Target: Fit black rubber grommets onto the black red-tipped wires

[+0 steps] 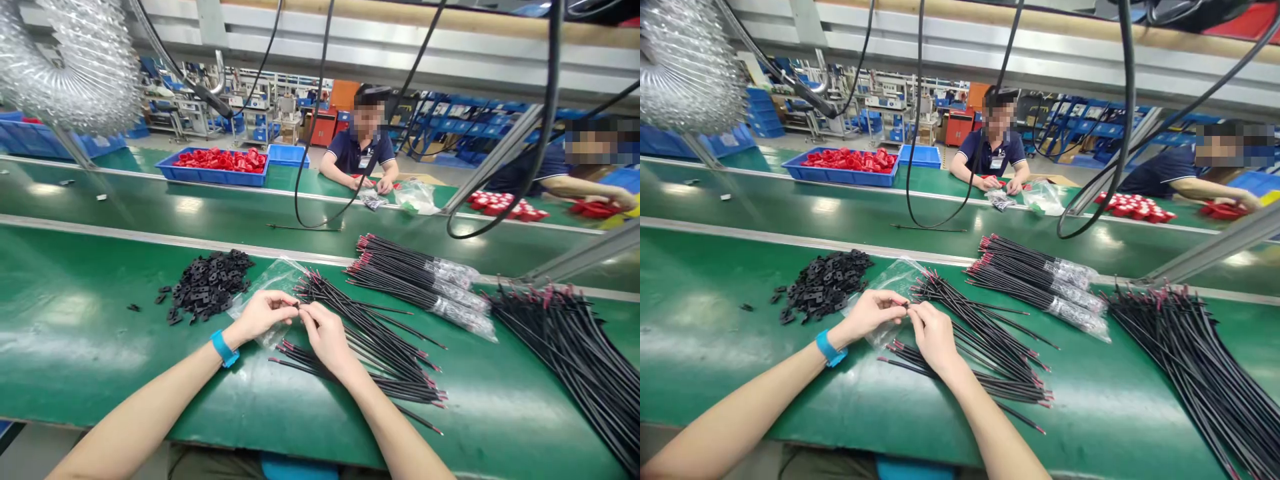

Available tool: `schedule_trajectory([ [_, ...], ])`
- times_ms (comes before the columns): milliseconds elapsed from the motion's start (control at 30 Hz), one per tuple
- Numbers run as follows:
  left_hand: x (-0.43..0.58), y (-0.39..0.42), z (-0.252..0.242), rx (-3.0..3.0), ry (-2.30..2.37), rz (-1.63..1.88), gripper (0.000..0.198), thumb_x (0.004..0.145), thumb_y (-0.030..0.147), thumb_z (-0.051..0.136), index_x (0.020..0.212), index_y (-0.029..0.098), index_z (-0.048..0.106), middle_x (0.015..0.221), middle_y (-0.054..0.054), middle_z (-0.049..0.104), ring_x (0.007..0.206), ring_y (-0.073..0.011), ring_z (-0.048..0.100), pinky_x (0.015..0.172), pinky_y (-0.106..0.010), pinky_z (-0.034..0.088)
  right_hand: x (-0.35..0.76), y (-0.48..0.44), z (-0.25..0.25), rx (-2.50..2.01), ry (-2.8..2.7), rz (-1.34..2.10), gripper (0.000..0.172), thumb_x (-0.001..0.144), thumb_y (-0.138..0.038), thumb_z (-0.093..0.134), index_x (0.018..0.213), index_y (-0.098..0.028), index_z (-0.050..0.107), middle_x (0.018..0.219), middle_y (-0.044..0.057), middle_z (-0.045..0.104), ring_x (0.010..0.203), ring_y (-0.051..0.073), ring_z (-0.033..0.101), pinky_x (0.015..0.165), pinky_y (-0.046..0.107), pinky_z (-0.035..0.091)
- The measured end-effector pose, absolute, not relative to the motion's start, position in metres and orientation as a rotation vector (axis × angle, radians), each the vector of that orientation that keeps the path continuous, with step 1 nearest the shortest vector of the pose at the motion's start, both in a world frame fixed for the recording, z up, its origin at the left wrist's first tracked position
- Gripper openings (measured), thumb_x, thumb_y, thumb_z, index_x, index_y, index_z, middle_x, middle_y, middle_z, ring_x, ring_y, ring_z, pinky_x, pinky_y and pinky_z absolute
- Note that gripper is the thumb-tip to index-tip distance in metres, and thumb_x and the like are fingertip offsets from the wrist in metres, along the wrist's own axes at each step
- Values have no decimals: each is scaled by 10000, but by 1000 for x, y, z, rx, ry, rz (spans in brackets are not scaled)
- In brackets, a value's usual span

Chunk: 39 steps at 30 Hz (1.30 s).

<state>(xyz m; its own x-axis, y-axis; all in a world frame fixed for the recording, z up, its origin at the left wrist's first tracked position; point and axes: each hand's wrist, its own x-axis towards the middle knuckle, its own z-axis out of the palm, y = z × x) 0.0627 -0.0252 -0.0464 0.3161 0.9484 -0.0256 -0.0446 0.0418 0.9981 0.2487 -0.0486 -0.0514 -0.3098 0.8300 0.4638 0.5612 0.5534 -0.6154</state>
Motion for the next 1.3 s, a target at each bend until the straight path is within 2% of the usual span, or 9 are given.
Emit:
schedule_trajectory([
  [100,61,-24,-47,1237,941,987,346,689,340,807,930,115,703,779,-53,710,599,-124,641,616,-231,540,248,-49,-54,-1090,-1956,419,217,991,-260,461,975,-181,663,868,53,638,769,152,593,714,246,431],
  [300,67,-28,-41,1203,894,974,311,645,304,834,859,115,714,755,-41,700,590,-118,637,607,-222,536,250,-50,-51,-1085,-2016,474,272,988,-244,438,836,-177,653,714,14,547,625,129,512,612,241,375],
  [767,68,-27,-45,1280,849,966,278,667,296,818,855,111,728,726,-48,694,591,-121,624,597,-221,519,254,-48,-43,-1060,-2063,590,325,983,-241,425,709,-176,587,684,7,515,637,131,496,618,242,358],
  [933,64,-24,-45,1311,857,947,298,691,312,801,908,119,730,736,-50,692,616,-125,621,616,-228,517,255,-47,-41,-1071,-2081,575,296,988,-267,433,784,-182,631,704,11,521,626,131,484,618,246,369],
  [1167,61,-24,-45,1398,800,921,322,718,346,776,947,124,728,827,-69,698,686,-137,619,683,-260,522,255,-47,-35,-1024,-2094,585,323,995,-295,437,767,-175,632,668,0,499,594,123,473,585,243,370],
  [1300,41,-10,-34,1504,854,945,494,750,375,742,1173,136,653,882,-81,702,739,-159,628,705,-284,513,260,-44,-36,-1054,-2152,363,276,999,-278,441,893,-164,669,743,25,583,640,124,533,617,238,390],
])
